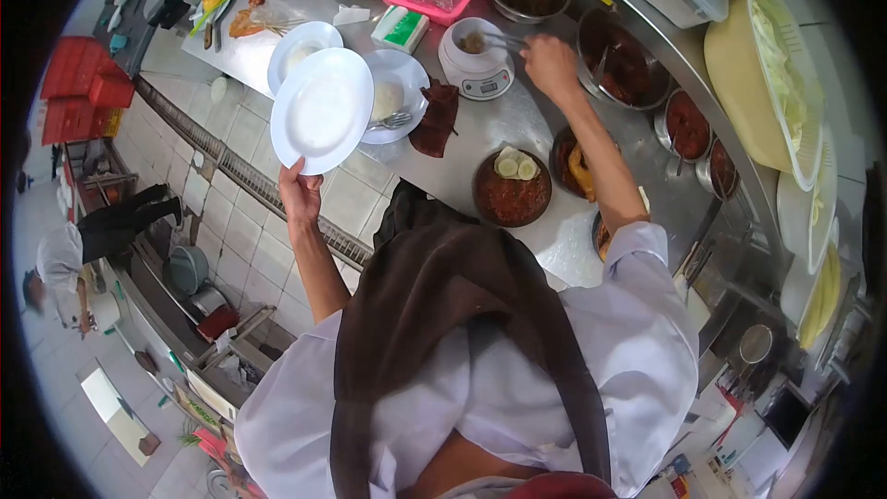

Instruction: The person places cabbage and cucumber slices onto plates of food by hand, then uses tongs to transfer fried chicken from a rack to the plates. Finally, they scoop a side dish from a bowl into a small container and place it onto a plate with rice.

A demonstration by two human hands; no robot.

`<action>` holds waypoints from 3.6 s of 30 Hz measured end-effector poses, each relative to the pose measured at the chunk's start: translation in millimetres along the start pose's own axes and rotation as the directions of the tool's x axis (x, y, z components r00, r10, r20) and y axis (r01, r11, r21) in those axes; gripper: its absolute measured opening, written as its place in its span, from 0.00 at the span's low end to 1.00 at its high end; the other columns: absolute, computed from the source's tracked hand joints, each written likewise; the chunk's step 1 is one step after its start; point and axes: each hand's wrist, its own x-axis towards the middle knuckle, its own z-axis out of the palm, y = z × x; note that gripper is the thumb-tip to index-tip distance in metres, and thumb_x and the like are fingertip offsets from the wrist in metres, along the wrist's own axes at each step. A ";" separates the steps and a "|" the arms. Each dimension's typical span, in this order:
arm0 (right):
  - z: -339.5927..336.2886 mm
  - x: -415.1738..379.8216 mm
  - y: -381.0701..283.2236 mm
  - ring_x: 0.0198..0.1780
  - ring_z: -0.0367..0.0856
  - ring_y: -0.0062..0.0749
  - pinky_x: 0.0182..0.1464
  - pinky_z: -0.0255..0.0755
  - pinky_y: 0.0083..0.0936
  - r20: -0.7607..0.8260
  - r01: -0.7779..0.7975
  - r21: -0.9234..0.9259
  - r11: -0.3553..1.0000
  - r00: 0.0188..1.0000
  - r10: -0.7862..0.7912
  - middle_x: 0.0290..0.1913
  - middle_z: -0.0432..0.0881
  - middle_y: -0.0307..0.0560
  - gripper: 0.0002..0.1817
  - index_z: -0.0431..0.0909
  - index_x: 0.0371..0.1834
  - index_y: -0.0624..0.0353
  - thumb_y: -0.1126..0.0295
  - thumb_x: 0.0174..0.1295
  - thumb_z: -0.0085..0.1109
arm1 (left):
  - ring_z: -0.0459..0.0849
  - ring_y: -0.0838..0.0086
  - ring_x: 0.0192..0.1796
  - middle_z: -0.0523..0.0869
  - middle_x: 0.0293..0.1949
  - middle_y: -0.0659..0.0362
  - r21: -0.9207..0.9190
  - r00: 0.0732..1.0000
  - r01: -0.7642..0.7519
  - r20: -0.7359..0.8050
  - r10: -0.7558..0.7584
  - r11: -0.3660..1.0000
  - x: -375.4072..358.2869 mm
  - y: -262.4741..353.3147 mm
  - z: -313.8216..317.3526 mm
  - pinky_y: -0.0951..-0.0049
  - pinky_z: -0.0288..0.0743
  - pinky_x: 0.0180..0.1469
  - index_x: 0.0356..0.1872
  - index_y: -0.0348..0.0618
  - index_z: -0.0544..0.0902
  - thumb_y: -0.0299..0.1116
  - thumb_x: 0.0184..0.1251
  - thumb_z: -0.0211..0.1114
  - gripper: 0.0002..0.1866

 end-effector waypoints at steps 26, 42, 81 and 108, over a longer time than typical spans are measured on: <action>13.3 35.4 -15.0 0.36 0.84 0.49 0.38 0.78 0.39 0.048 0.205 -0.205 0.957 0.979 -0.200 0.34 0.83 0.57 0.10 0.83 0.30 0.65 0.74 0.47 0.55 | 0.64 0.81 0.19 0.78 0.34 0.60 0.057 0.999 -0.024 -0.036 0.026 0.998 -2.6 1.7 -1.1 0.82 0.58 0.20 0.50 0.36 0.69 0.24 0.61 0.54 0.15; 16.2 34.7 -19.9 0.34 0.84 0.49 0.38 0.78 0.39 0.101 0.193 -0.206 0.959 0.979 -0.175 0.30 0.83 0.58 0.08 0.84 0.29 0.62 0.74 0.47 0.56 | 0.64 0.82 0.17 0.79 0.30 0.61 0.032 1.000 -0.004 -0.024 0.005 0.999 -4.8 3.1 3.6 0.83 0.57 0.18 0.41 0.38 0.72 0.25 0.60 0.59 0.10; 7.4 80.6 92.5 0.38 0.82 0.51 0.44 0.75 0.39 -0.191 -0.309 0.008 0.951 0.933 0.305 0.34 0.84 0.51 0.13 0.84 0.38 0.58 0.63 0.58 0.56 | 0.65 0.82 0.18 0.78 0.35 0.60 0.089 0.996 0.005 0.084 -0.013 0.996 -0.6 2.1 8.4 0.83 0.58 0.19 0.47 0.38 0.70 0.25 0.60 0.57 0.14; 45.4 30.6 -18.9 0.31 0.83 0.53 0.34 0.76 0.42 0.007 0.215 -0.056 0.975 0.976 -0.215 0.26 0.80 0.61 0.08 0.81 0.23 0.65 0.73 0.46 0.54 | 0.64 0.83 0.18 0.78 0.33 0.61 0.084 0.999 -0.005 0.042 0.001 0.996 -3.9 -0.7 15.1 0.83 0.58 0.19 0.46 0.37 0.70 0.25 0.61 0.56 0.12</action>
